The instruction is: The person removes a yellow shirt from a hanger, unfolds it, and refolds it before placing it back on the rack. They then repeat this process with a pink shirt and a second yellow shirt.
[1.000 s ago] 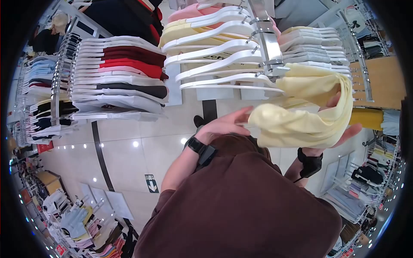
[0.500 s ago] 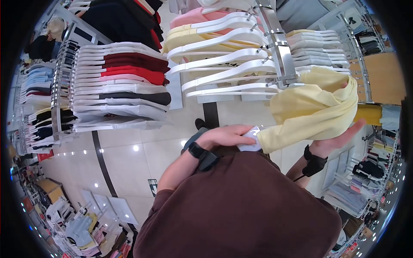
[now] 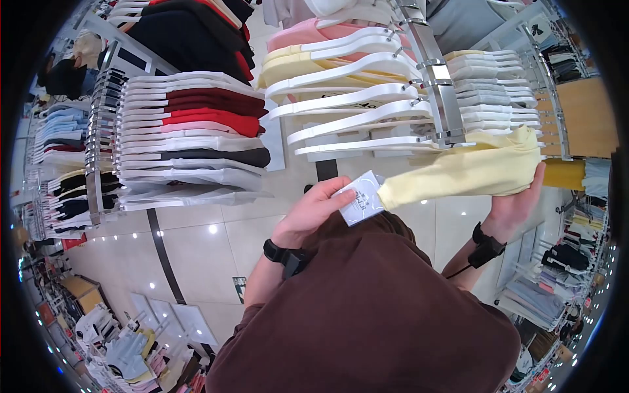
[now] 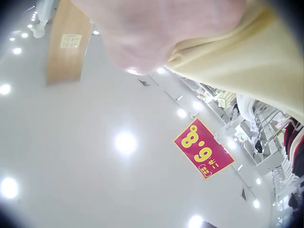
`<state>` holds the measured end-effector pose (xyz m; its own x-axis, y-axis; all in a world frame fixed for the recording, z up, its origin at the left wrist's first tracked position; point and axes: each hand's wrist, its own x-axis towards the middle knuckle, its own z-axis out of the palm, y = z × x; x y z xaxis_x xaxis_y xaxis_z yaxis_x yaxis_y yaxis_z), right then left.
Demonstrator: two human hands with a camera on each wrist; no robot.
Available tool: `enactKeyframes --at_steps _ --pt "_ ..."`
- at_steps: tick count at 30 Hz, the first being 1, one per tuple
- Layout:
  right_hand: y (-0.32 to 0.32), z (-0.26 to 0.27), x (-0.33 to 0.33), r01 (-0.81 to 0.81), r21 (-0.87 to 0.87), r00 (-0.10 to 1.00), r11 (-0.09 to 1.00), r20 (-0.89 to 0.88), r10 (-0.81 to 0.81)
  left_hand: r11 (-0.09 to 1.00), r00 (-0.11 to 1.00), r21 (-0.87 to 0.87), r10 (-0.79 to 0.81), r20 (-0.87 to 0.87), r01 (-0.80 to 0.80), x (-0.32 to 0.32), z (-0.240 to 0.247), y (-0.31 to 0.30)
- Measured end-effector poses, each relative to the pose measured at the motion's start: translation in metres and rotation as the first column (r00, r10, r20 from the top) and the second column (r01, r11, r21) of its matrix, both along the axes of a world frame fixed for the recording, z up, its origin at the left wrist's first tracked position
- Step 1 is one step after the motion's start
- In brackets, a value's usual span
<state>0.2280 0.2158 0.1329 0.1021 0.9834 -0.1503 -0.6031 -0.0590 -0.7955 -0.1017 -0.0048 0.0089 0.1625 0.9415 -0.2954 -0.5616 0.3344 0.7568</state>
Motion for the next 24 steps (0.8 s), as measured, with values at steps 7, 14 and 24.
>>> enactKeyframes --at_steps 7,14,24 --pt "0.023 0.047 -0.008 0.052 0.100 0.996 0.994 0.064 -0.059 0.987 0.977 0.108 -0.101 -0.190 0.123 0.002 0.003 0.011" --pt "0.068 0.187 -0.089 0.051 0.489 0.927 0.871 0.300 -0.224 0.994 0.976 0.081 -0.094 0.198 0.080 0.007 -0.003 -0.001" --pt "0.200 0.131 -0.279 -0.793 -0.060 -0.468 0.606 0.696 -0.545 0.998 0.995 0.061 0.012 0.099 -0.018 0.017 -0.004 -0.024"
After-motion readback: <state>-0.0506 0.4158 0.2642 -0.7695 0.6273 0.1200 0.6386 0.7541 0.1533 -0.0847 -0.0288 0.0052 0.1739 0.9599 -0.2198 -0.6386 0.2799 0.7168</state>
